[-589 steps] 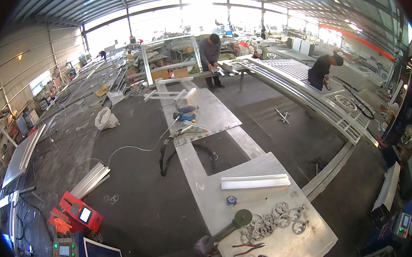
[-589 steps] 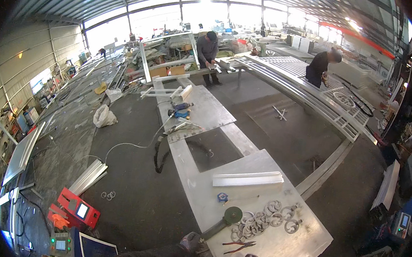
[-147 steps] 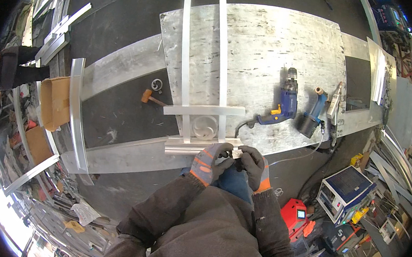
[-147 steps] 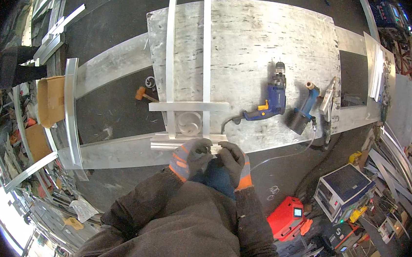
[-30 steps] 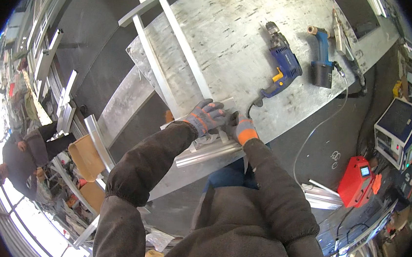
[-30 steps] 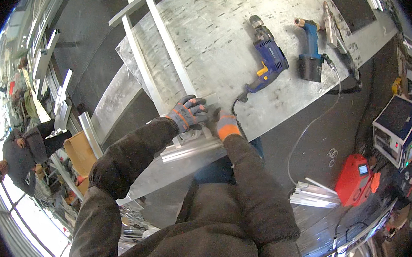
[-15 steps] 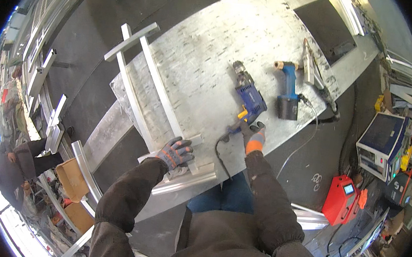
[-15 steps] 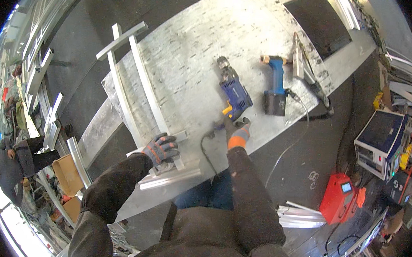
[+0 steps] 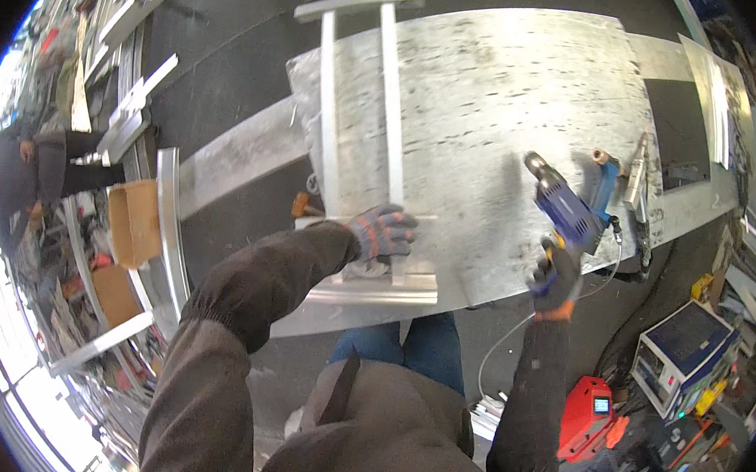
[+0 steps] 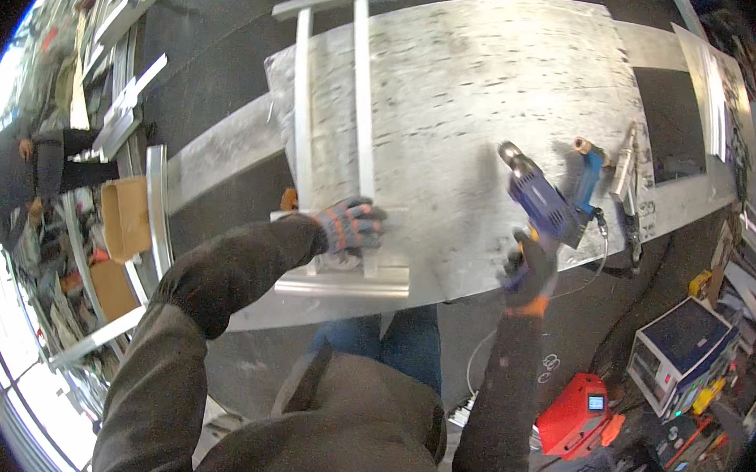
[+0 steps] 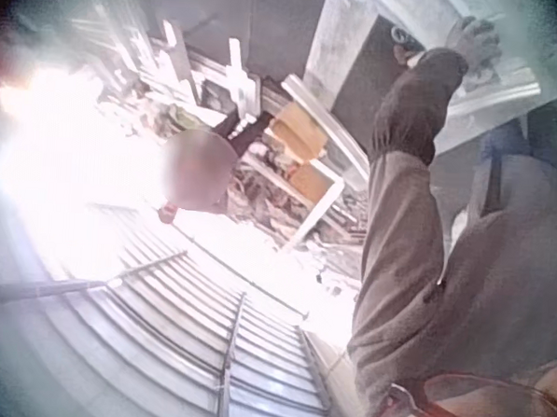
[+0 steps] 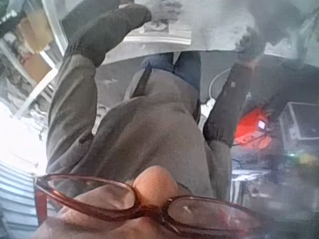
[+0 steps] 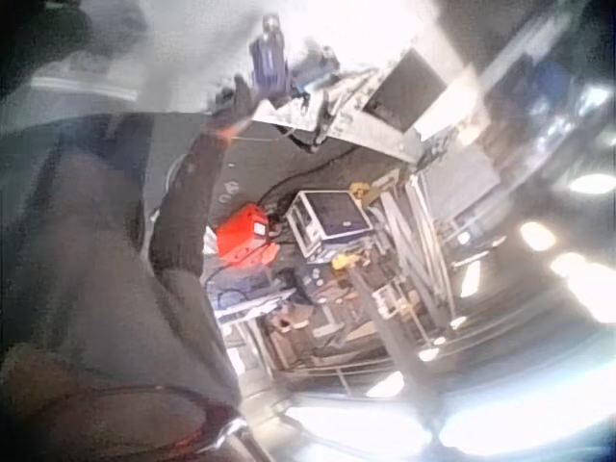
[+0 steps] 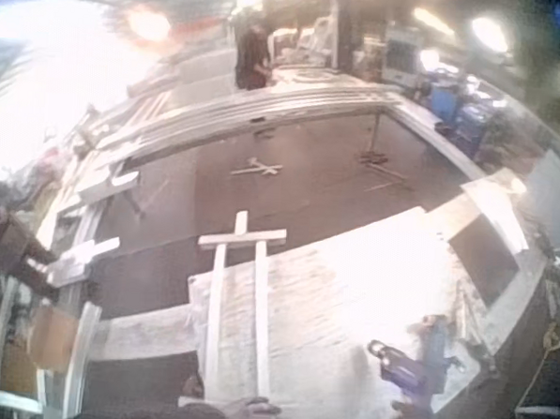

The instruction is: The person assembles a metal frame by aligning and fastening aluminum profiles with a corded drill, then uses an angle grinder to deburr small metal rings. The person places assembled components on a workbench and continues drilling additional joints.

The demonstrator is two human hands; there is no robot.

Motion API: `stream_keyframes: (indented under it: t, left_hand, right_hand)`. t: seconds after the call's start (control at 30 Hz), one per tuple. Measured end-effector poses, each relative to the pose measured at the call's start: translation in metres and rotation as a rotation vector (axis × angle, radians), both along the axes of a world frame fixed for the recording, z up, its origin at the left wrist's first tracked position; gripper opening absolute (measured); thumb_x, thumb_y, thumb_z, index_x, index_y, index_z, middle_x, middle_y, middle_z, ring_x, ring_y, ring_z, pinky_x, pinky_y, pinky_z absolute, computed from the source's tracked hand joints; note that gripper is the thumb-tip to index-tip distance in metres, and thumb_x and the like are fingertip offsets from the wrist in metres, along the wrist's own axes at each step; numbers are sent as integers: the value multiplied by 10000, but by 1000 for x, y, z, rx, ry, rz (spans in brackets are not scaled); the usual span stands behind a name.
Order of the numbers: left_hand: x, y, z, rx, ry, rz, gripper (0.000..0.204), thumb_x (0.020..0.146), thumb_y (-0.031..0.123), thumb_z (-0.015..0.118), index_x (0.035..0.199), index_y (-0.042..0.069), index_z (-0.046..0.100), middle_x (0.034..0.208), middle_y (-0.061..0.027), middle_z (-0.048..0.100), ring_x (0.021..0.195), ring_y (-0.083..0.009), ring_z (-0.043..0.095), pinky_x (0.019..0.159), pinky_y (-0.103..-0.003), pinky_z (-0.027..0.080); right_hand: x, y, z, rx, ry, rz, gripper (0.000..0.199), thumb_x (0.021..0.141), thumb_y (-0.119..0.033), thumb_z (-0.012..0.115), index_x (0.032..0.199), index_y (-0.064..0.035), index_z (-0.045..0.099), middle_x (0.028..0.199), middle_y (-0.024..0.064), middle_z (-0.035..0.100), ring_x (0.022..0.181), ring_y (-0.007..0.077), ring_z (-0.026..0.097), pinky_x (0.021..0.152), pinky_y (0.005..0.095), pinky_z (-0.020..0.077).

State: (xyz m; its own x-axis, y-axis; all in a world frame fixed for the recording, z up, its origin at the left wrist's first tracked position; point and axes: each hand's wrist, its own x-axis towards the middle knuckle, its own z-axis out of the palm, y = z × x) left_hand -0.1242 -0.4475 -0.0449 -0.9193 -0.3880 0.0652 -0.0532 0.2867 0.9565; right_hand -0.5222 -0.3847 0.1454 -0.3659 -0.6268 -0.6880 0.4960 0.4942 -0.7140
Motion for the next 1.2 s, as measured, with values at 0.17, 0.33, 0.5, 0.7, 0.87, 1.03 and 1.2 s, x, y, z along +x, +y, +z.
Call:
stream_keyframes:
  t: [0.17, 0.33, 0.5, 0.7, 0.87, 1.03, 1.2]
  left_hand:
    - [-8, -6, 14, 248, 125, 43, 306, 797, 288, 664, 1101, 314, 635, 1339, 63, 532, 1388, -235, 373, 1146, -442, 312]
    - [-10, -19, 46, -685, -251, -136, 266, 832, 264, 610, 1087, 326, 566, 1330, 84, 476, 1319, -208, 428, 1138, -440, 318]
    - [-14, -19, 48, -475, -278, -64, 276, 787, 286, 683, 1058, 323, 639, 1304, 122, 549, 1343, -235, 398, 1144, -421, 310]
    - [-7, -17, 53, -722, -303, -101, 259, 793, 288, 681, 1042, 330, 626, 1307, 135, 547, 1335, -198, 413, 1152, -424, 302]
    - [-7, -22, 62, -719, -240, -47, 296, 755, 280, 676, 1038, 319, 597, 1249, 118, 552, 1319, -180, 436, 1150, -428, 309]
    - [-9, -19, 58, -769, -371, -140, 299, 727, 254, 664, 1012, 308, 590, 1204, 104, 541, 1306, -170, 449, 1151, -390, 309]
    - [-11, -13, 51, -728, -292, -31, 362, 815, 248, 608, 1159, 357, 571, 1238, 117, 539, 1316, -147, 434, 1157, -387, 291]
  right_hand:
    - [65, 134, 108, -43, 316, -14, 280, 862, -161, 652, 1080, 9, 607, 815, 98, 682, 637, 147, 655, 541, 291, 515]
    - [113, 172, 117, 338, 485, 305, 471, 758, -13, 777, 1190, -26, 589, 1039, 77, 683, 910, 172, 652, 803, 316, 529]
    - [175, 169, 100, 217, 797, 676, 402, 806, -44, 695, 1190, -11, 580, 939, 102, 692, 759, 180, 666, 644, 318, 542]
    - [205, 155, 100, 387, 786, 734, 475, 786, -131, 727, 1218, -25, 561, 937, 105, 667, 785, 169, 648, 654, 315, 526]
    - [214, 138, 109, 378, 912, 800, 509, 776, -177, 743, 1226, -23, 561, 972, 134, 685, 833, 207, 666, 710, 355, 541]
    - [221, 124, 110, 449, 881, 799, 530, 792, -203, 747, 1251, -19, 558, 1046, 170, 694, 943, 249, 690, 788, 372, 542]
    - [229, 113, 115, 479, 872, 839, 563, 791, -189, 735, 1290, -27, 531, 1099, 186, 681, 1005, 281, 682, 853, 391, 530]
